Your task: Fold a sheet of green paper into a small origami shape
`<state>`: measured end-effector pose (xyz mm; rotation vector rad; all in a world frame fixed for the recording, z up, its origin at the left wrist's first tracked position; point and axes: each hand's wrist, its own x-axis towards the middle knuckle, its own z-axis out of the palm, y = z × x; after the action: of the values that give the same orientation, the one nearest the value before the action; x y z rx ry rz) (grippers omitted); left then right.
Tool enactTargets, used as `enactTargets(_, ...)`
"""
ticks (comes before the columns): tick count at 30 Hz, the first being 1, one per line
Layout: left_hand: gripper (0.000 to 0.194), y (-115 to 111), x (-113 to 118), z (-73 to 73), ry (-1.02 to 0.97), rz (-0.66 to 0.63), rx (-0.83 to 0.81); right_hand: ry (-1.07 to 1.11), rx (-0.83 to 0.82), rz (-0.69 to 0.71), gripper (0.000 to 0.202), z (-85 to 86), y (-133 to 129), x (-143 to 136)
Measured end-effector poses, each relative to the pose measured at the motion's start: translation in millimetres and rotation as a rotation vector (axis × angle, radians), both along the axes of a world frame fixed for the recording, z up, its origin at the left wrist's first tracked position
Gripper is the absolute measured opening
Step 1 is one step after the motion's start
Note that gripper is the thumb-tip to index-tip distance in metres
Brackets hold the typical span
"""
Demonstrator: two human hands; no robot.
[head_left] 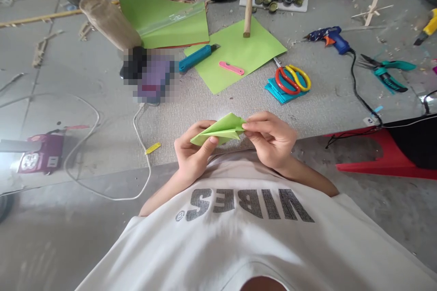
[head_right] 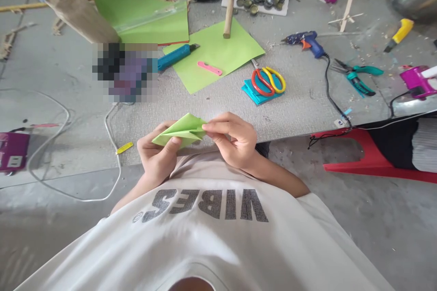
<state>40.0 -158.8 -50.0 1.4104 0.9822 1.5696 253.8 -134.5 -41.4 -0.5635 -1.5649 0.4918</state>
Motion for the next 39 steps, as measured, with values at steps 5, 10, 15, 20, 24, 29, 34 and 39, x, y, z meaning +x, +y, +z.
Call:
enactTargets(5, 0.022, -2, -10, 11.7, 0.274, -0.073, -0.030, 0.006, 0.009, -0.129, 0.033, -1.3, 0, 0)
enactTargets(10, 0.013, -4, -17, 26.3, 0.536, -0.105, 0.080, -0.158, 0.028, -0.086, 0.036, 5.2, -2, 5)
enactTargets(15, 0.033, -2, -13, 27.6, 0.525, -0.252, 0.060, -0.198, 0.104, -0.081, 0.036, 9.3, -3, 5)
enactTargets(20, 0.044, 1, -4, 11.3, 0.462, -0.354, 0.015, -0.275, 0.153, -0.048, 0.041, 5.8, -1, 5)
enactTargets(24, 0.052, 3, 3, 0.1, 0.377, -0.334, 0.040, -0.283, 0.126, -0.021, 0.030, 3.1, 1, 6)
enactTargets(29, 0.047, 0, 7, -2.3, 0.309, -0.314, -0.002, -0.295, 0.105, 0.013, 0.022, 4.3, -2, 4)
enactTargets(34, 0.044, -3, 6, -3.2, 0.316, -0.304, -0.017, -0.323, 0.079, 0.024, 0.020, 3.3, -5, 5)
enactTargets(39, 0.063, -3, 3, -7.0, 0.294, -0.333, -0.013, -0.382, 0.099, 0.067, 0.025, 0.3, -3, 12)
